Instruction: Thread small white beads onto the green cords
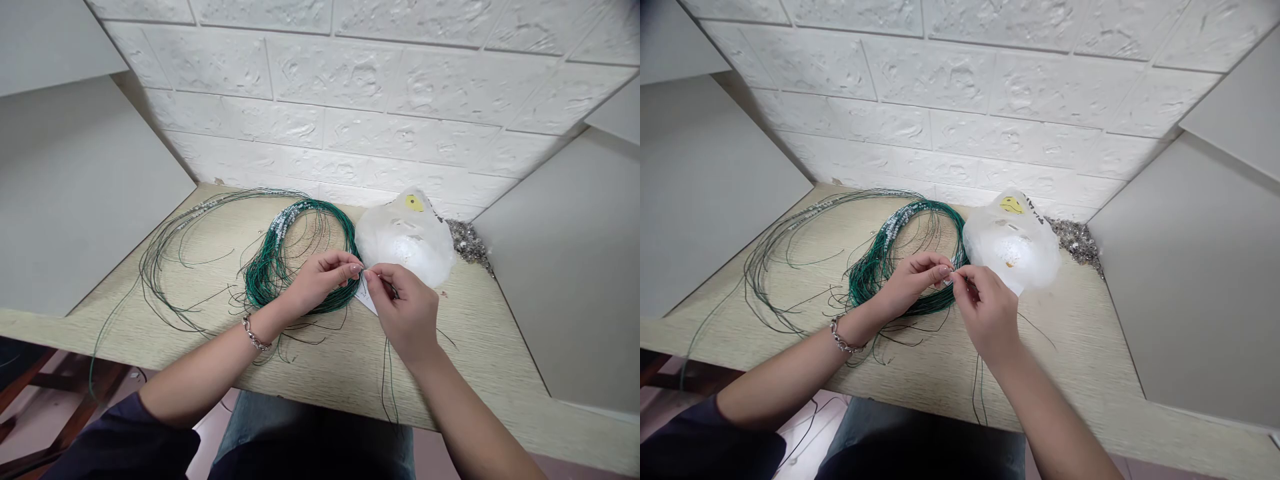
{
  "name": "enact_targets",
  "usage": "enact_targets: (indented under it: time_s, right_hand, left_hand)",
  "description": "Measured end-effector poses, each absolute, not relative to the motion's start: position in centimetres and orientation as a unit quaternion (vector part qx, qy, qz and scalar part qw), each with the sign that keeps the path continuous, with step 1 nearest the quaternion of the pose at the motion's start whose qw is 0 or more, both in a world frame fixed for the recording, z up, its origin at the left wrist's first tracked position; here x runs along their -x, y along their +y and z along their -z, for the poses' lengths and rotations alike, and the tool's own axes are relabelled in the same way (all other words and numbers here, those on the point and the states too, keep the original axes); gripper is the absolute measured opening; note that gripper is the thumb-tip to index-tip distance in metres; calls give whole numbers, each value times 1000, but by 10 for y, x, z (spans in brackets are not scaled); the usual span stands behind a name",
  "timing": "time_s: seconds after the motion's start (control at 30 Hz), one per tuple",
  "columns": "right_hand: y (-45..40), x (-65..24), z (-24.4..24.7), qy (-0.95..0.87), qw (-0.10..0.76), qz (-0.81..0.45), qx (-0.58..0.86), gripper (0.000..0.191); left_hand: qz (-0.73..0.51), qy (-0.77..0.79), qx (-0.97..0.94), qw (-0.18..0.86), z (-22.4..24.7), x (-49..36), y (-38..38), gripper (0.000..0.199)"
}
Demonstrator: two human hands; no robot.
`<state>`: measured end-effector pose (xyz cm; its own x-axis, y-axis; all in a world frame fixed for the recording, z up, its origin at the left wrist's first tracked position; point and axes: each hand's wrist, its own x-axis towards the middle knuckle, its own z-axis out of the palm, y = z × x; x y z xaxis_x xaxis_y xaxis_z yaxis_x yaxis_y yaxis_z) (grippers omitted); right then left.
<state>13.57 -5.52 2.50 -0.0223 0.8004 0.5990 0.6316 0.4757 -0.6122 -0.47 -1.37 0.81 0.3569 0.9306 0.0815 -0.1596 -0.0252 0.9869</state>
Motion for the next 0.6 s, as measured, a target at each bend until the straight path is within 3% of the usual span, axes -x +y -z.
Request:
enact_targets:
  time_s: [0.6]
  right_hand:
    - [-53, -136, -24, -703, 476, -129, 513, 10]
  left_hand:
    - [-444, 335, -550, 623, -12, 3, -17, 15]
